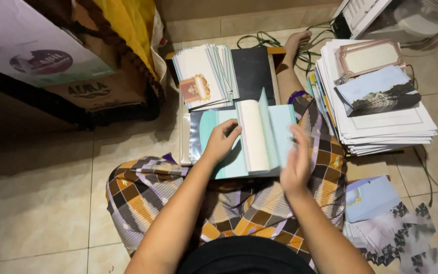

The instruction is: Organizing printed sheets by placing them into a folder and smoothing them out.

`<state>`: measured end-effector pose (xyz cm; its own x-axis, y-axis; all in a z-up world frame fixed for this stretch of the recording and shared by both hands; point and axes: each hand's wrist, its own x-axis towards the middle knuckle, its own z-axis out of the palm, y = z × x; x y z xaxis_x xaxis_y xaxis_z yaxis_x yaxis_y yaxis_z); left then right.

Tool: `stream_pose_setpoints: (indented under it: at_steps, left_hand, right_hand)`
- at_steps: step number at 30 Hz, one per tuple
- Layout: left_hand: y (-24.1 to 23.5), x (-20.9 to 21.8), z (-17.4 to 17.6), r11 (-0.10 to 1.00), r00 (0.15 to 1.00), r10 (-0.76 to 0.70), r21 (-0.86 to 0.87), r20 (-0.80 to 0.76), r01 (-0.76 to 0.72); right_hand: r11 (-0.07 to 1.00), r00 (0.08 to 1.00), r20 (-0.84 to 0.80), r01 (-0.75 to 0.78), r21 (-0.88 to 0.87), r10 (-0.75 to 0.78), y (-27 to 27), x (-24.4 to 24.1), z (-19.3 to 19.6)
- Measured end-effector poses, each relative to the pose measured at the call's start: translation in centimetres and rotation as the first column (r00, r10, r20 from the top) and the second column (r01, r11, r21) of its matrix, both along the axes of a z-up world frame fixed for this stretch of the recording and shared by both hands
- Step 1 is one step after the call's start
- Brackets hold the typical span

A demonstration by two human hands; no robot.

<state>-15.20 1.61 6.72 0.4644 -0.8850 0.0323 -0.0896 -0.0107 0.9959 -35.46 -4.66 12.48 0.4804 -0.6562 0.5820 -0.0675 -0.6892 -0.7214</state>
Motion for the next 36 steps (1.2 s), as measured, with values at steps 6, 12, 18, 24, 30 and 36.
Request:
stream_pose_setpoints:
  at_steps: [6, 12, 18, 24, 30, 36]
  left_hand:
    - [-0.1, 0.0, -0.9, 0.997, 0.996, 0.059, -0.043, -0.069, -0.062]
    - [0.1, -0.1, 0.7, 0.968, 0.978, 0.192, -0.147, -0.078, -0.201]
    - [0.2, -2.0, 2.9, 0.986, 0.809, 0.15, -0.025, 0.568, -0.165]
    - [-1.6, -3.2, 3.4, 0.834, 0.455, -0.465, 0.549, 0.759, -0.063]
    - [-3.6, -2.6, 0.8, 0.783, 0.446, -0.508, 0.611, 0.737, -0.119]
    - [-4.0, -2.5, 2.9, 0.783, 0.46, -0.499, 0.61, 0.735, -0.124]
  right_hand:
    - [0.917, 0.956, -0.161, -0.282, -0.281, 0.245, 5.6, 1.3, 2.8]
    - [0.986, 0.587, -0.802, -0.166, 0.015, 0.111, 0.1, 1.0, -1.8]
    - [0.981, 0.504, -0.851, -0.185, 0.058, 0.146, -0.1, 0.3, -2.4]
    - [0.981, 0.573, -0.802, -0.181, 0.075, 0.167, -3.3, 2.7, -2.4]
    - [0.977, 0.59, -0.8, -0.212, -0.027, 0.106, -3.4, 2.8, -2.4]
    - [0.983, 0.569, -0.811, -0.176, 0.044, 0.138, -0.8, 0.8, -1.4]
